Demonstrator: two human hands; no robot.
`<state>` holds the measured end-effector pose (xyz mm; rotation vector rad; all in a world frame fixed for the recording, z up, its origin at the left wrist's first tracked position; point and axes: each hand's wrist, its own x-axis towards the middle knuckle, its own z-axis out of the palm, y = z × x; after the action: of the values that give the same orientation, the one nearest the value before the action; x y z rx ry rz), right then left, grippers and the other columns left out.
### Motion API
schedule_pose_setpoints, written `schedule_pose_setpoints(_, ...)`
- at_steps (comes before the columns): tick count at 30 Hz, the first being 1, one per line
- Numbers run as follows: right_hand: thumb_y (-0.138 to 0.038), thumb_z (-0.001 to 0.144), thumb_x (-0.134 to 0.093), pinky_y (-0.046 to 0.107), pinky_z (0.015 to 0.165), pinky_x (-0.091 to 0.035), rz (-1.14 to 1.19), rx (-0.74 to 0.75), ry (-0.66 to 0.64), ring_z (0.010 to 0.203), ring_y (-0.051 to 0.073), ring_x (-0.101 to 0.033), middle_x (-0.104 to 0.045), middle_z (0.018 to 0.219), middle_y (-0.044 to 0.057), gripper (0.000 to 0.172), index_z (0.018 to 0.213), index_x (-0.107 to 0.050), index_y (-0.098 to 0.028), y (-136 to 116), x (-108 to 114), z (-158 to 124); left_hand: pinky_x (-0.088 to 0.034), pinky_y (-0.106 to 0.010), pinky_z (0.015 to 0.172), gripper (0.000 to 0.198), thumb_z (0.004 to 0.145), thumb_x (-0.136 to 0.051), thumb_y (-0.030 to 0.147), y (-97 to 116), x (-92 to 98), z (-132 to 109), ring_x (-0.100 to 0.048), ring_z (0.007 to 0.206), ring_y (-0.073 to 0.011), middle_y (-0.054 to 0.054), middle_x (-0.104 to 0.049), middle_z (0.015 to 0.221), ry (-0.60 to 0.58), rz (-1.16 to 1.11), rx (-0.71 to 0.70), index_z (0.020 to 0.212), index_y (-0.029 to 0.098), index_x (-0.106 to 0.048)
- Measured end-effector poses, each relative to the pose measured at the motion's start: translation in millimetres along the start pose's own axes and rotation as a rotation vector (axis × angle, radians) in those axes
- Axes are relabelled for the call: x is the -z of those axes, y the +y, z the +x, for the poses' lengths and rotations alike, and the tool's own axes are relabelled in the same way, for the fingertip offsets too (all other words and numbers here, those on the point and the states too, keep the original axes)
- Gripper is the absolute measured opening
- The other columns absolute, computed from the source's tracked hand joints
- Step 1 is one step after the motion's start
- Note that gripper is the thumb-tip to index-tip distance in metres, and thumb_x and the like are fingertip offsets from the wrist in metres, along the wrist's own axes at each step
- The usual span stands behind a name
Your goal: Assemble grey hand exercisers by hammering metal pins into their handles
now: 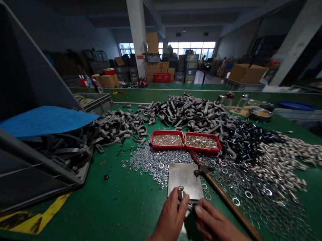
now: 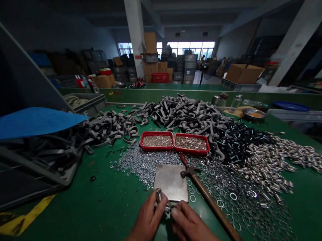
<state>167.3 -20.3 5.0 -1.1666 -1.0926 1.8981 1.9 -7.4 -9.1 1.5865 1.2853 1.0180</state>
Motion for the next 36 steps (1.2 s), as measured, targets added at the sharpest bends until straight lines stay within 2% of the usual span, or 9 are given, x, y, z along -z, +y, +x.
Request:
schedule_pose_setpoints(2,-0.066,0.079,-0.067,0.017,0.043,-0.035,-0.118,0.084,0.045,0.050,0.007,-0.040,-0.053,0.067,-0.005,0.046,0.084,-0.055,-0.022,2.4,-2.0,0.2,-0.044,-0.034,0.087,0.028,0.101,-0.036,0.040,0.2,5.4,1.2,-0.059,0.093,-0.0225,-0.010,-0.063,0.096,-0.066,0.010,-0.083,0.101,0.018,-0.054)
schedule_pose_setpoints(7,-0.082,0.088,-0.020,0.019,0.034,-0.026,-0.067,-0.194,-0.219,0.031,0.008,-0.031,-0.042,0.043,-0.005,0.073,0.069,-0.054,-0.021,13.7,2.3,2.0,-0.044,-0.031,0.086,0.028,0.101,-0.038,0.039,-2.3,17.1,2.8,-0.057,0.091,-0.0201,-0.008,-0.062,0.096,-0.246,0.026,-0.236,0.100,0.018,-0.056)
schedule_pose_setpoints(10,-0.077,0.087,-0.038,0.027,0.051,-0.046,-0.521,0.099,-0.032,0.057,0.018,-0.059,-0.065,0.068,0.007,0.065,0.083,-0.065,-0.019,10.8,10.1,0.2,-0.045,-0.029,0.078,0.031,0.101,-0.039,0.043,-7.0,18.5,2.9,-0.058,0.082,-0.0183,-0.006,-0.062,0.089,-0.200,-0.030,-0.083,0.096,0.018,-0.057)
schedule_pose_setpoints(13,-0.065,0.080,-0.063,0.040,0.075,-0.051,-0.837,0.413,0.189,0.083,0.026,-0.062,-0.069,0.091,0.011,0.046,0.093,-0.067,-0.021,7.8,10.0,-2.3,-0.045,-0.028,0.078,0.033,0.101,-0.038,0.044,-9.4,17.9,0.6,-0.059,0.083,-0.0180,-0.005,-0.064,0.087,-0.151,-0.128,-0.030,0.095,0.018,-0.057)
schedule_pose_setpoints(19,-0.067,0.097,-0.022,0.026,0.044,-0.043,-0.597,0.145,-0.091,0.044,0.016,-0.051,-0.054,0.054,0.001,0.064,0.076,-0.062,-0.021,17.6,-0.9,-0.1,-0.043,-0.028,0.083,0.029,0.100,-0.042,0.043,-11.9,16.7,-5.1,-0.059,0.087,-0.0181,-0.005,-0.064,0.091,-0.193,-0.082,-0.132,0.097,0.019,-0.058)
schedule_pose_setpoints(24,-0.066,0.085,-0.058,0.027,0.062,-0.048,-0.685,0.323,0.146,0.073,0.020,-0.060,-0.065,0.081,0.007,0.046,0.085,-0.064,-0.020,16.0,5.2,1.4,-0.045,-0.028,0.081,0.030,0.102,-0.039,0.041,-10.1,15.5,-2.6,-0.060,0.086,-0.0178,-0.005,-0.064,0.090,-0.116,-0.130,-0.048,0.097,0.019,-0.058)
schedule_pose_setpoints(28,-0.062,0.100,-0.016,0.025,0.048,-0.044,-0.625,0.216,0.000,0.050,0.016,-0.055,-0.059,0.059,0.003,0.067,0.075,-0.062,-0.019,13.9,3.4,0.2,-0.044,-0.031,0.088,0.025,0.100,-0.043,0.038,-7.9,15.4,-1.0,-0.059,0.094,-0.0199,-0.007,-0.064,0.096,-0.202,-0.036,-0.229,0.098,0.018,-0.058)
schedule_pose_setpoints(32,-0.068,0.087,-0.051,0.030,0.064,-0.049,-0.773,0.353,0.122,0.072,0.020,-0.060,-0.067,0.081,0.007,0.049,0.086,-0.063,-0.020,9.6,7.8,0.3,-0.045,-0.031,0.082,0.027,0.102,-0.039,0.038,-7.3,10.0,2.1,-0.059,0.086,-0.0190,-0.006,-0.062,0.089,-0.140,-0.042,-0.069,0.095,0.019,-0.056)
schedule_pose_setpoints(36,-0.071,0.094,-0.027,0.026,0.049,-0.042,-0.424,0.049,-0.008,0.049,0.015,-0.049,-0.054,0.058,0.001,0.061,0.074,-0.054,-0.021,7.2,9.3,4.0,-0.044,-0.032,0.093,0.019,0.102,-0.038,0.030,-3.0,6.4,5.8,-0.057,0.101,-0.0188,-0.008,-0.058,0.104,-0.097,-0.058,-0.214,0.101,0.019,-0.054)
